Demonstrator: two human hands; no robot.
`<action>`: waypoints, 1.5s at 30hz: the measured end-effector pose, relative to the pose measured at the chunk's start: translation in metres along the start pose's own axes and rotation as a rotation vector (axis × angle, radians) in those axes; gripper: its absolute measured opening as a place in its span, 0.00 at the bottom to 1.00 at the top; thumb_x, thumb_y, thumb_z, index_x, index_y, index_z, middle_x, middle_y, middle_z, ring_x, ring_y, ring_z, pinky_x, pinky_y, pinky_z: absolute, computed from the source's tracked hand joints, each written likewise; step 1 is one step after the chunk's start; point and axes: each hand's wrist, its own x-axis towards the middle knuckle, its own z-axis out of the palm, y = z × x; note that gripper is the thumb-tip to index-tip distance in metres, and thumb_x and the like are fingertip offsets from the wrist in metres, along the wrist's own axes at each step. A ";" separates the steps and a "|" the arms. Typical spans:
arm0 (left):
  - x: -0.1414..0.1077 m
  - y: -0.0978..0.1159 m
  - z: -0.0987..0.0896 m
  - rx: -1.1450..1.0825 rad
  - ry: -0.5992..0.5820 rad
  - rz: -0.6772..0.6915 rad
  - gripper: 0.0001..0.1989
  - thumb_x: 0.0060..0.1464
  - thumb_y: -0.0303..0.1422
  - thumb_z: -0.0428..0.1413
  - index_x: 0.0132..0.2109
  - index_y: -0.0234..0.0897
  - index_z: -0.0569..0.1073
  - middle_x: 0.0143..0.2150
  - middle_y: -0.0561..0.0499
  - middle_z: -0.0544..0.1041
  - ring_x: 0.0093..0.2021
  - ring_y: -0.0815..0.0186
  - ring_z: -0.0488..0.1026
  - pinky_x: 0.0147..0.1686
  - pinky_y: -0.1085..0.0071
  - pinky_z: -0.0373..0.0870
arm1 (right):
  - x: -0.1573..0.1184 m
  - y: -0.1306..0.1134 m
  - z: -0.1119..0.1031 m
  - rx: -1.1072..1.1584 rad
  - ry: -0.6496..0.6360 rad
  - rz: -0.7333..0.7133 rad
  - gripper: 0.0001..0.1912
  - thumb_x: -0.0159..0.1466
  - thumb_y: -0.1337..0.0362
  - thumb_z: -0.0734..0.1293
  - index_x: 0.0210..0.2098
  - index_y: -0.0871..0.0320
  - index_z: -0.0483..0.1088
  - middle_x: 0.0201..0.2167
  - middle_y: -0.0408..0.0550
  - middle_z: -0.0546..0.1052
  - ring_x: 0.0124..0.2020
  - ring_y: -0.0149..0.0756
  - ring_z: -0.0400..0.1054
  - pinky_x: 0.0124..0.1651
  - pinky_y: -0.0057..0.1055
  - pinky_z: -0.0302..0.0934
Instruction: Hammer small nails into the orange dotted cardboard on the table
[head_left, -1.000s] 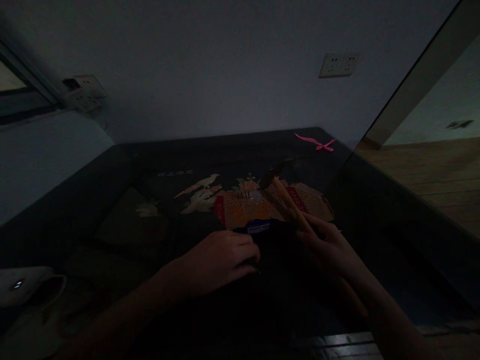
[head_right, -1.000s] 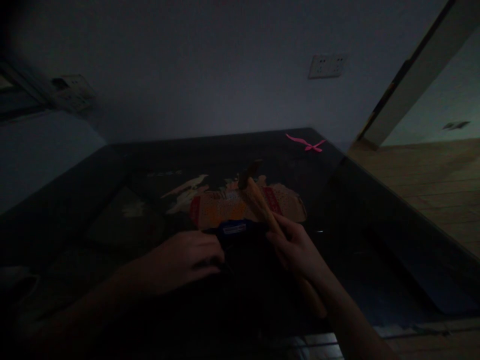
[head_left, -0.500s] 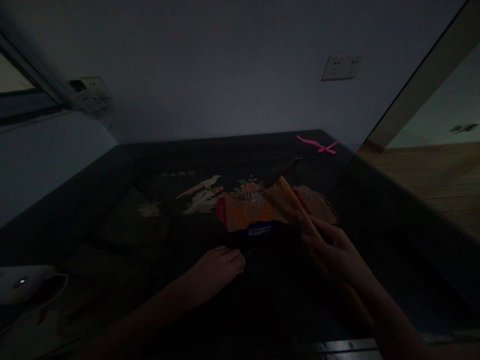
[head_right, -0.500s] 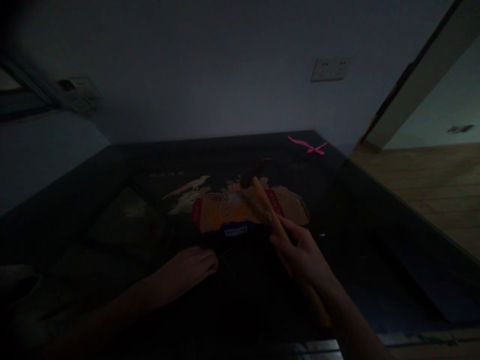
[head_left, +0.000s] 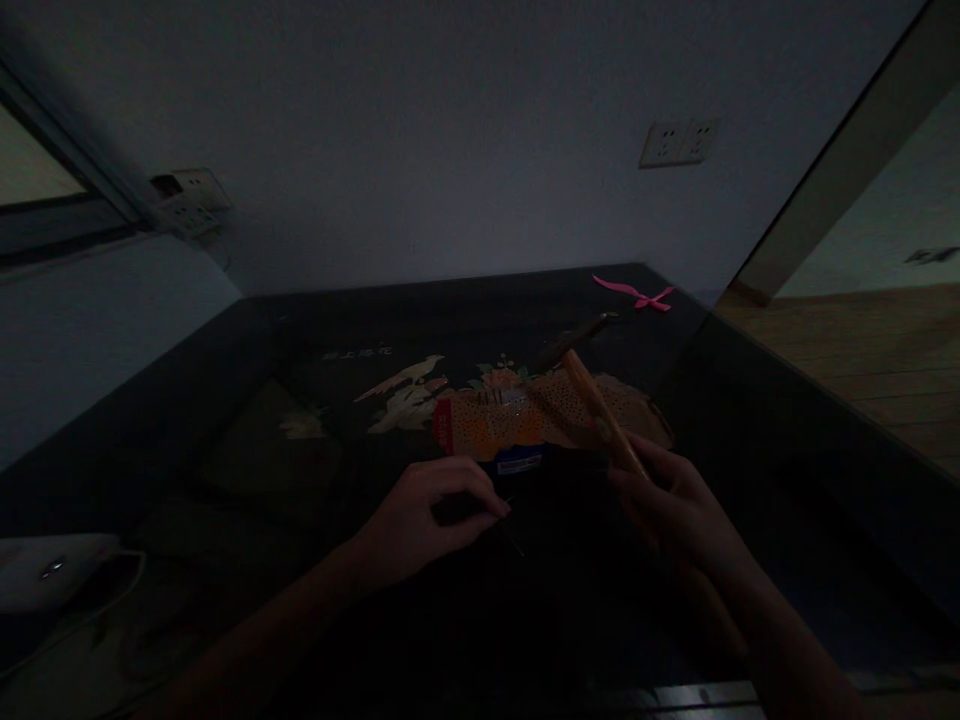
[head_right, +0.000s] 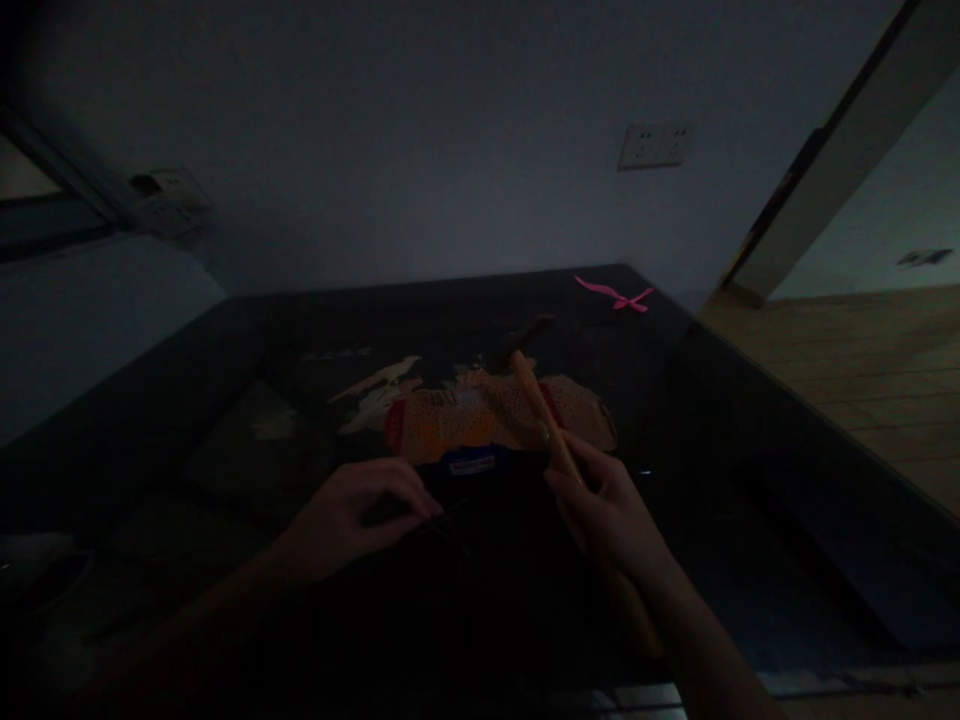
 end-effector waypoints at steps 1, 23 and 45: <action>0.003 0.003 -0.001 -0.058 0.035 -0.028 0.03 0.54 0.27 0.55 0.35 0.38 0.74 0.36 0.49 0.78 0.37 0.67 0.77 0.39 0.71 0.74 | 0.000 0.000 0.000 0.011 -0.005 0.012 0.33 0.56 0.53 0.70 0.58 0.60 0.66 0.24 0.42 0.72 0.18 0.29 0.62 0.18 0.25 0.56; 0.102 -0.044 -0.006 0.239 0.406 0.087 0.05 0.53 0.26 0.56 0.39 0.36 0.74 0.38 0.51 0.77 0.38 0.68 0.75 0.41 0.70 0.73 | -0.005 -0.014 0.006 0.089 -0.005 0.097 0.32 0.56 0.57 0.69 0.57 0.61 0.65 0.20 0.38 0.68 0.16 0.27 0.57 0.17 0.24 0.52; 0.102 -0.052 -0.003 0.232 0.335 0.056 0.06 0.53 0.25 0.57 0.39 0.37 0.74 0.37 0.51 0.77 0.38 0.67 0.75 0.40 0.69 0.72 | -0.003 -0.013 0.005 0.004 -0.006 0.082 0.34 0.55 0.56 0.69 0.58 0.63 0.66 0.20 0.40 0.70 0.18 0.29 0.60 0.19 0.25 0.55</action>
